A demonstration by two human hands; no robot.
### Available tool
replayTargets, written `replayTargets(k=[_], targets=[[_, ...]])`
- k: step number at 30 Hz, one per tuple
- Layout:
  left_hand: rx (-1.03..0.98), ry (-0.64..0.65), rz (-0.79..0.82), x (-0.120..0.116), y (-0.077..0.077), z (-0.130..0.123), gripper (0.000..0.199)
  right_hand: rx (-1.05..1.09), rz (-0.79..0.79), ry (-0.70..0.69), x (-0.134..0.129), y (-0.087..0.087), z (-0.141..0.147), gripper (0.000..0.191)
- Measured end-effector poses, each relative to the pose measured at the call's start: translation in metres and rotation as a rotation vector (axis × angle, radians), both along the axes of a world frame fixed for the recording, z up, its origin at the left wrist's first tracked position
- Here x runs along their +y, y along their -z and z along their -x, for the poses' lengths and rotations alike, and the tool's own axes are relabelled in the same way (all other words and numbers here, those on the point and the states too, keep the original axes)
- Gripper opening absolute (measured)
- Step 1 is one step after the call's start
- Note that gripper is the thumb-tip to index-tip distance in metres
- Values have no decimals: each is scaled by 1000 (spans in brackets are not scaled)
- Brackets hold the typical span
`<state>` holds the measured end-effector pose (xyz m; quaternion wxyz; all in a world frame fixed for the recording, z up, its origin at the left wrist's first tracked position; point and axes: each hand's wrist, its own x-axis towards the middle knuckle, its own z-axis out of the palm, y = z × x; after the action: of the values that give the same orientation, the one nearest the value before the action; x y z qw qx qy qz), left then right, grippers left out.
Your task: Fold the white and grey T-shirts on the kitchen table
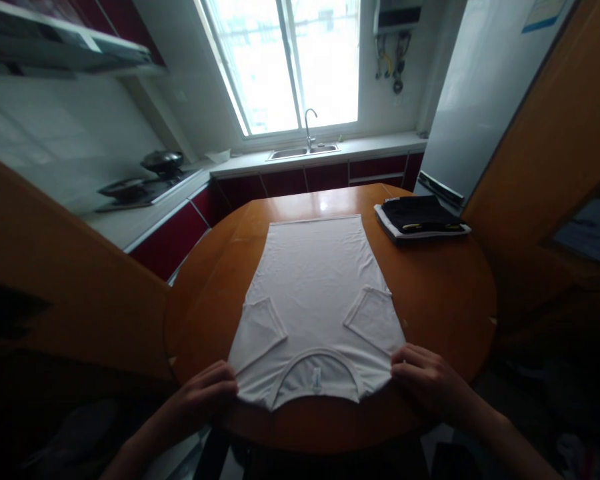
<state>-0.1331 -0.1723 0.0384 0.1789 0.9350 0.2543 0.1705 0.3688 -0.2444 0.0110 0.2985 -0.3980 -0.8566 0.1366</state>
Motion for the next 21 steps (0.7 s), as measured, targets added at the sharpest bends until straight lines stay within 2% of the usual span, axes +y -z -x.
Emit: replayTargets(k=[7,15,21], targets=[[-36,-31,96,-2,-17,-4,16,63,99,-21,7,-7,1,18],[-138,-92,179,14,-12,-5,14,95,150,27,24,-21,1,18],[-132,-67,231,25,-22,-8,14,39,143,22,35,-34,7,17]])
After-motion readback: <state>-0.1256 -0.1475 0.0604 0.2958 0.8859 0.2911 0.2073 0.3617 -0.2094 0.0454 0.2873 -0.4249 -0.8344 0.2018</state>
